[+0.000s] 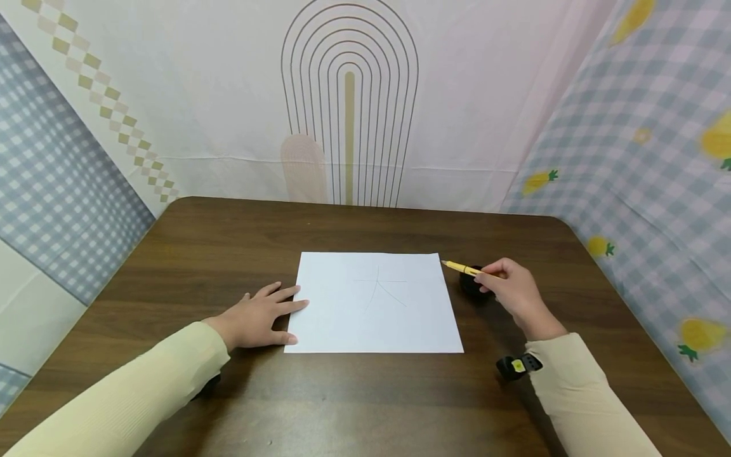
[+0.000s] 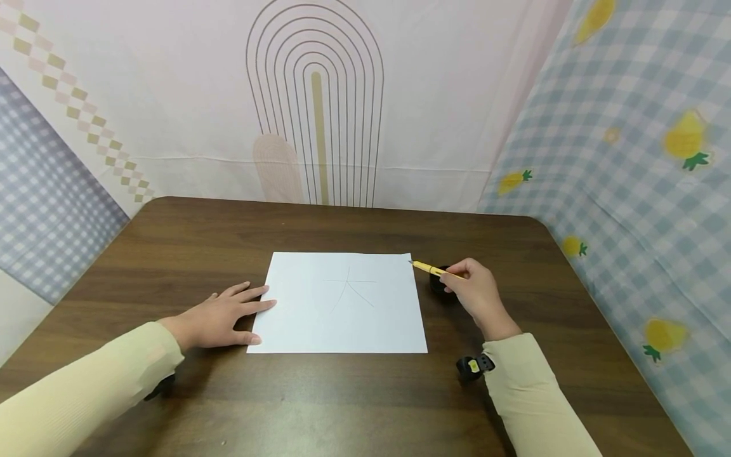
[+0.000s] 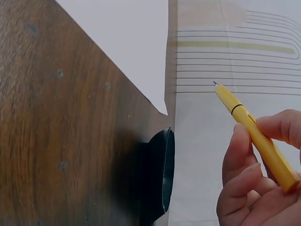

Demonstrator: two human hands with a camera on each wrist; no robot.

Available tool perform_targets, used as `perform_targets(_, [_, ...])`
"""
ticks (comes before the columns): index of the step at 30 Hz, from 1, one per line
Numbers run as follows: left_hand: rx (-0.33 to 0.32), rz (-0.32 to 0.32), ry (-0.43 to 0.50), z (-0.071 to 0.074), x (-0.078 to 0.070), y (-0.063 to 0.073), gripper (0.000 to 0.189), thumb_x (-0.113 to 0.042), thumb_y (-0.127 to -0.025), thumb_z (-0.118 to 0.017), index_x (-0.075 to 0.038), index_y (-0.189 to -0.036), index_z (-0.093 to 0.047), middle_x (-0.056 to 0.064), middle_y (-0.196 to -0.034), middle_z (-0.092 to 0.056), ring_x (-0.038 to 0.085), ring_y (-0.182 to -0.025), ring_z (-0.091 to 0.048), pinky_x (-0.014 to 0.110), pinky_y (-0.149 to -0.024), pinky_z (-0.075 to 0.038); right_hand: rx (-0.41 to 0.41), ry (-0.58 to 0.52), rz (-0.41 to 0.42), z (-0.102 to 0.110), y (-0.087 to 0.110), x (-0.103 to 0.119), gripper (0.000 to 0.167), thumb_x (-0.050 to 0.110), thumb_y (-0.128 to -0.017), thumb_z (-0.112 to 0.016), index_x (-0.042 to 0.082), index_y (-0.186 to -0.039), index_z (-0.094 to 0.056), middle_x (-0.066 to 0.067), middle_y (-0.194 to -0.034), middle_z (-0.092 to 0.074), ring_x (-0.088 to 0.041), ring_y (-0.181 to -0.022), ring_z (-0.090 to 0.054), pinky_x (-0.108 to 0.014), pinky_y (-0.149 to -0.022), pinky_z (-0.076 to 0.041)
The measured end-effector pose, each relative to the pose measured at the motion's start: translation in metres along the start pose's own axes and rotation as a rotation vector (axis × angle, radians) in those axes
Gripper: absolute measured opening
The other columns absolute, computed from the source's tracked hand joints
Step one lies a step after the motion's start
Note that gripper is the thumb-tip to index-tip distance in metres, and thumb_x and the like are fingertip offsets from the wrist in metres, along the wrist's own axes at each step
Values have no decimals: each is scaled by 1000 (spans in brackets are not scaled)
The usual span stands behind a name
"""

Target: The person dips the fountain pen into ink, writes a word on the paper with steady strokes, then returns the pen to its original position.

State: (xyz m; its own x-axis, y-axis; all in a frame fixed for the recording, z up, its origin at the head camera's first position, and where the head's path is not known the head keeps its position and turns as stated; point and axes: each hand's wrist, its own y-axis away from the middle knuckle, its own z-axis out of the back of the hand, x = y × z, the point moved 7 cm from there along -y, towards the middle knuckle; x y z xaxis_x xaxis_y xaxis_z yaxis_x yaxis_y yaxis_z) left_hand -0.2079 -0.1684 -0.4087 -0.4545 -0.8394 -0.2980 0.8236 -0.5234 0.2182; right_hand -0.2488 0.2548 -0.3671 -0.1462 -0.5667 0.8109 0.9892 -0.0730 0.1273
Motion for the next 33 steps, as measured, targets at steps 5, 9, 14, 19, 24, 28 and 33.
perform_targets(5, [-3, -4, 0, 1, -2, 0, 71, -54, -87, -64, -25, -148, -43, 7, -157, -28, 44, -142, -21, 79, -95, -22, -16, -8, 0, 5, 1, -2, 31, 23, -96, -61, -1, -114, -56, -14, -100, -66, -19, -84, -63, -29, -66, -47])
perform_targets(9, [-3, -2, -2, 2, -2, 0, 71, -54, -87, -64, -25, -148, -43, 7, -157, -28, 45, -142, -21, 79, -95, -22, -34, -11, 2, 8, 1, -5, 31, 23, -96, -61, -2, -113, -56, -11, -96, -66, -17, -82, -63, -30, -67, -48])
perform_targets(14, [1, 2, 2, 1, -1, 0, 71, -55, -87, -64, -25, -148, -43, 7, -157, -28, 44, -142, -20, 79, -96, -22, -65, -14, -2, 13, 0, -9, 29, 22, -95, -61, -1, -112, -56, -5, -89, -66, -14, -78, -63, -30, -65, -49])
perform_targets(19, [3, 5, 12, 2, -1, 0, 72, -55, -86, -64, -25, -148, -43, 7, -158, -28, 44, -143, -20, 79, -96, -21, -87, -22, -10, 18, -1, -14, 30, 22, -95, -62, -1, -113, -56, -2, -86, -65, -11, -75, -63, -29, -64, -49])
perform_targets(24, [7, 12, 10, 2, -1, 0, 71, -55, -86, -65, -25, -147, -43, 7, -158, -27, 44, -142, -20, 79, -96, -21, -105, -20, -25, 23, -2, -18, 32, 24, -95, -61, -1, -115, -55, -3, -86, -65, -9, -75, -62, -30, -63, -49])
perform_targets(28, [7, 11, 9, 2, -1, -1, 71, -55, -86, -65, -25, -147, -43, 7, -157, -28, 45, -142, -20, 79, -96, -22, -111, -5, -43, 26, -3, -23, 33, 25, -96, -60, 0, -116, -55, -4, -88, -66, -10, -76, -62, -31, -64, -50])
perform_targets(33, [9, 12, 7, 1, -1, 0, 71, -54, -86, -65, -25, -147, -44, 7, -157, -28, 45, -142, -21, 78, -96, -22, -112, -8, -45, 29, -4, -28, 36, 27, -96, -60, -1, -118, -55, -1, -87, -66, -10, -76, -62, -31, -64, -49])
